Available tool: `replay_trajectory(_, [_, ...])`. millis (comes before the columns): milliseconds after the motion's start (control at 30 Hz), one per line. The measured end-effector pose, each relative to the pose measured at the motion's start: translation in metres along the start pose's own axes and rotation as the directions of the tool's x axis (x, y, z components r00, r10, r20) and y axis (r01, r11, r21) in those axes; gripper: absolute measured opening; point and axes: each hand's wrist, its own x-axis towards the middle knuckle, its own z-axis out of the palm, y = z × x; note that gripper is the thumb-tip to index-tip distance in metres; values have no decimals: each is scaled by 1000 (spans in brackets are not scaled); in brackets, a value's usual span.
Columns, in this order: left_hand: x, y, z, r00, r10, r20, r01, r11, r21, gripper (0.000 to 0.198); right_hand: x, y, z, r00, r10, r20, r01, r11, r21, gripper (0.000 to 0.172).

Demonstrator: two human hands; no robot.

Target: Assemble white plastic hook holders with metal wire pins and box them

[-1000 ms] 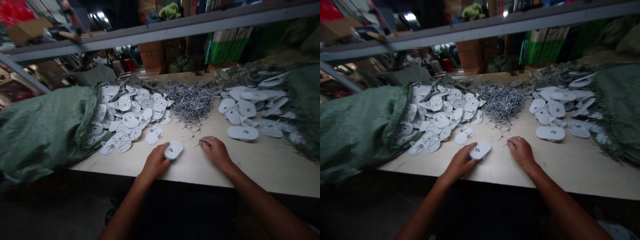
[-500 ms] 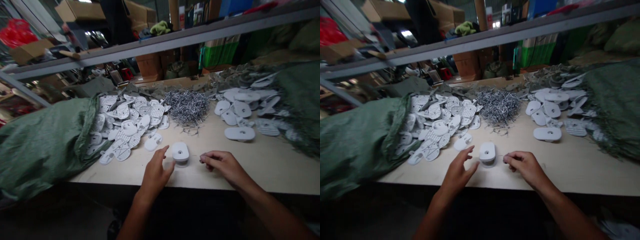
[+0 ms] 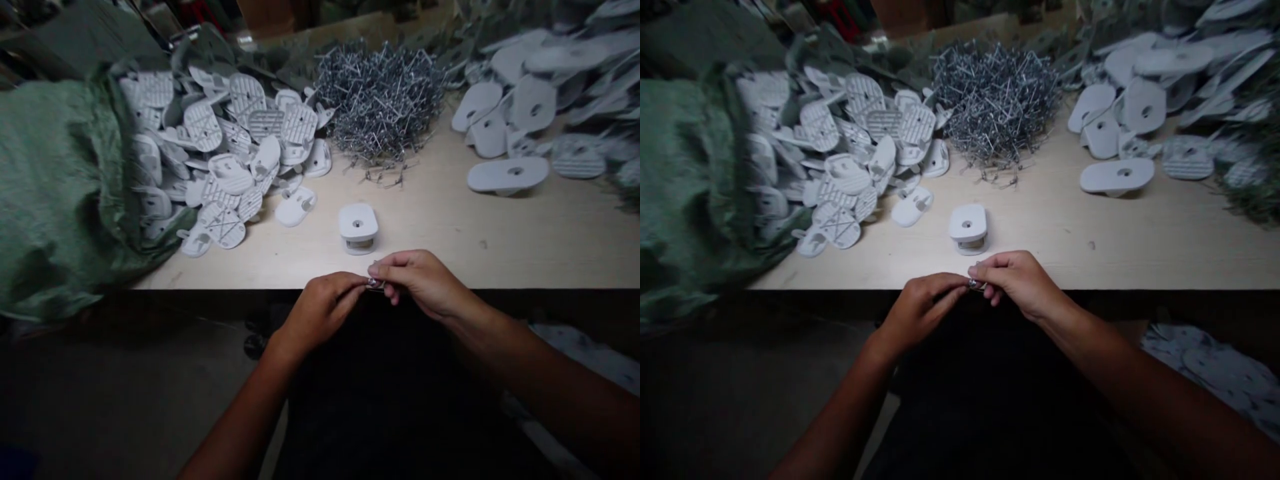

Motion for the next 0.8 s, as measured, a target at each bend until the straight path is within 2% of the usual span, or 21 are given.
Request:
replay_trajectory(100, [3,-8,2,999,-46,-27,45,999,-30,20,3,1,1,1000,-15,-6,15,1000,-27,38])
replay_trajectory(200, [8,-17,6,976,-193,-103,170,965,-198,13,1,-2,-4,981,-167,-104,150,977,-155,35])
replay_trajectory(300, [9,-23,10,909,-391,-148,260,806,-531,22,-4,-5,-14,915,-326,-235,244,915,-321,33])
replay_trajectory(333, [9,-24,12,887,-440,-141,267,737,-621,26,-5,-5,-17,916,-321,-239,230,911,-341,34])
replay_trajectory(400, [9,-25,16,859,-500,-110,276,633,-723,31,-5,-1,-21,957,-232,-176,166,931,-325,37])
replay_trajectory(500, [11,-27,22,842,-533,-91,276,568,-775,33,1,7,-17,988,-128,-80,106,966,-237,40])
replay_trajectory(600, [15,-28,26,840,-537,-78,277,549,-789,33,11,15,-9,983,-139,-124,119,981,-151,40])
replay_trajectory(667, [17,-30,26,840,-537,-75,289,561,-775,34,16,17,-6,976,-156,-154,134,980,-145,40])
replay_trajectory(800, [20,-34,21,839,-536,-90,328,633,-701,29,21,17,-7,974,-184,-134,152,964,-220,42])
